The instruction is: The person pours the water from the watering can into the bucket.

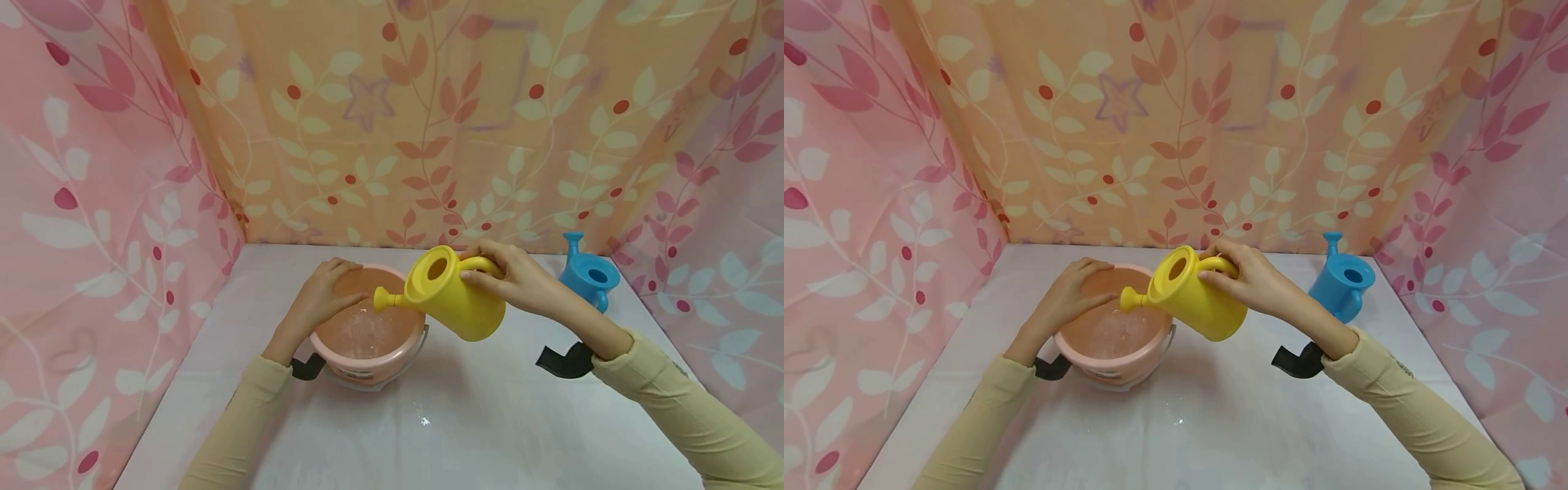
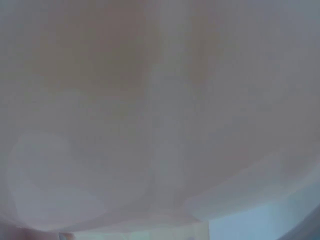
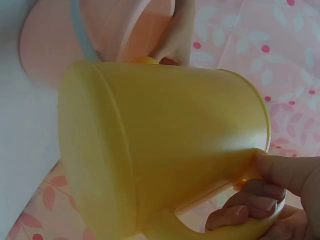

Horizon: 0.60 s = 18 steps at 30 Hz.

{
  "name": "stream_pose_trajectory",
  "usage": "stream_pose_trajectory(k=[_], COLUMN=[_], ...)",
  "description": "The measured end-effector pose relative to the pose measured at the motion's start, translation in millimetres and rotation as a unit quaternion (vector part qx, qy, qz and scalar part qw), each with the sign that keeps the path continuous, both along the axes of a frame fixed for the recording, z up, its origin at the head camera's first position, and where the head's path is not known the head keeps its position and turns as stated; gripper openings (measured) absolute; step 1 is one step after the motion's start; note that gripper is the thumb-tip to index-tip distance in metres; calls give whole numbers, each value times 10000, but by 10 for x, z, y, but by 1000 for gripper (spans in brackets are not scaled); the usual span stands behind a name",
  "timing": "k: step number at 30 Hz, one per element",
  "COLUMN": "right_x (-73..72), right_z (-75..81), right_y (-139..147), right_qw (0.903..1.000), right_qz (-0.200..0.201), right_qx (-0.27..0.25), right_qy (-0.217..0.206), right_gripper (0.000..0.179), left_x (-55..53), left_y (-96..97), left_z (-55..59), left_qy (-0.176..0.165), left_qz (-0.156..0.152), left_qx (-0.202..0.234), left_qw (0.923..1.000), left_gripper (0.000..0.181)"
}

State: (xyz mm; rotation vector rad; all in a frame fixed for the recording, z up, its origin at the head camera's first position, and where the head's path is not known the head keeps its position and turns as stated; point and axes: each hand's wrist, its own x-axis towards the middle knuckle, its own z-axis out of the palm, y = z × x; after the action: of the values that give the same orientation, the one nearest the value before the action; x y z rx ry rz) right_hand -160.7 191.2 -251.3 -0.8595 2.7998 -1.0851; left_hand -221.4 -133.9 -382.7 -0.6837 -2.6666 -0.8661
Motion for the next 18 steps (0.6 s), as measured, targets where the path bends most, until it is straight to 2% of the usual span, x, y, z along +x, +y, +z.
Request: stream_pose_trajectory(k=[18], right_x=[-12], right_z=[5], right_y=[5], right_qw=[10000], right_qz=[51], right_qx=[-4], right_qy=[-23], right_gripper=[25], left_x=[-4], left_y=[-1], left_z=[4], left_qy=[96], left_qz=[-64], left_qx=[76], left_qw=[9999], left_gripper=[47])
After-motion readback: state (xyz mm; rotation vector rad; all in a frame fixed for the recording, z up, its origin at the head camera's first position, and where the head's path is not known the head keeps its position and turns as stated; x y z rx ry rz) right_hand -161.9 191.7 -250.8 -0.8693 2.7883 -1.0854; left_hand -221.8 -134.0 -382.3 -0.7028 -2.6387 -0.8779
